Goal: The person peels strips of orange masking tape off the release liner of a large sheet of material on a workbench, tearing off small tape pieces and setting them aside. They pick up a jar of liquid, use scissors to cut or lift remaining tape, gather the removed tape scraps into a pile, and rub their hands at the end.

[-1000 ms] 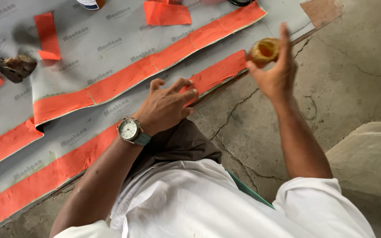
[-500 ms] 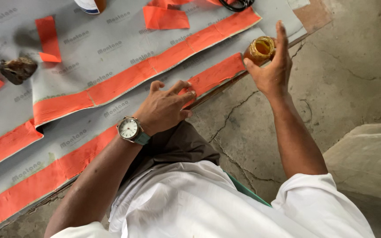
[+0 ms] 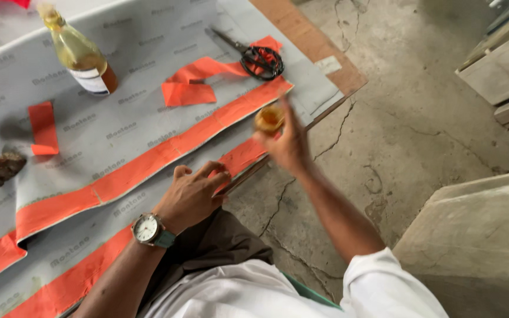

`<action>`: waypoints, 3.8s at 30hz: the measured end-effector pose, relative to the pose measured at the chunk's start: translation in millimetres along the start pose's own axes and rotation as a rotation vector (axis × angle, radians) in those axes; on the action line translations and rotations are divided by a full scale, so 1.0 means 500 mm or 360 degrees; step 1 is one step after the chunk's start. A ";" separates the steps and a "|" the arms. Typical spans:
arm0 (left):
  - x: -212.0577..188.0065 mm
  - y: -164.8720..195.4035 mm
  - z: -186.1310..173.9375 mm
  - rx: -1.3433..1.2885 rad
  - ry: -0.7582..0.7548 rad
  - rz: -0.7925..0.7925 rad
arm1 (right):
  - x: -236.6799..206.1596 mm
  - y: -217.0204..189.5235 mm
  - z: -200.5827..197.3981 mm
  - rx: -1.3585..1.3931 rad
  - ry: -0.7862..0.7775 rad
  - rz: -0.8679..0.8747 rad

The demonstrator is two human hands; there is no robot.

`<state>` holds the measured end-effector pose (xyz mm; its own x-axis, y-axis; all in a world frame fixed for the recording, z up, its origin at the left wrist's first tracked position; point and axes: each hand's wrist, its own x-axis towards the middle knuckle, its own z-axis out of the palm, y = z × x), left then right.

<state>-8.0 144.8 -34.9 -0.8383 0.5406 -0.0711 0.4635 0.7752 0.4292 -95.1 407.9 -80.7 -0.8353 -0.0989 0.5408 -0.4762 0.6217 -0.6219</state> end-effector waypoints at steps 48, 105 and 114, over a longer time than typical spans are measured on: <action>-0.001 -0.031 0.011 -0.0357 0.0115 0.0128 | -0.031 0.093 -0.066 -0.0122 -0.0123 -0.0218; -0.059 -0.056 0.022 -0.0109 0.0441 0.0038 | -0.014 -0.102 0.070 0.0102 -0.0570 -0.0489; -0.060 -0.056 0.031 -0.0083 0.0502 0.0020 | -0.038 -0.094 0.047 0.0158 -0.0632 -0.0319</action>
<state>8.9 112.0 -58.8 -0.8841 0.4156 0.2137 0.4658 0.7468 0.4747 -63.3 362.4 -75.0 -0.7553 -0.5120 0.4091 -0.6472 0.4844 -0.5887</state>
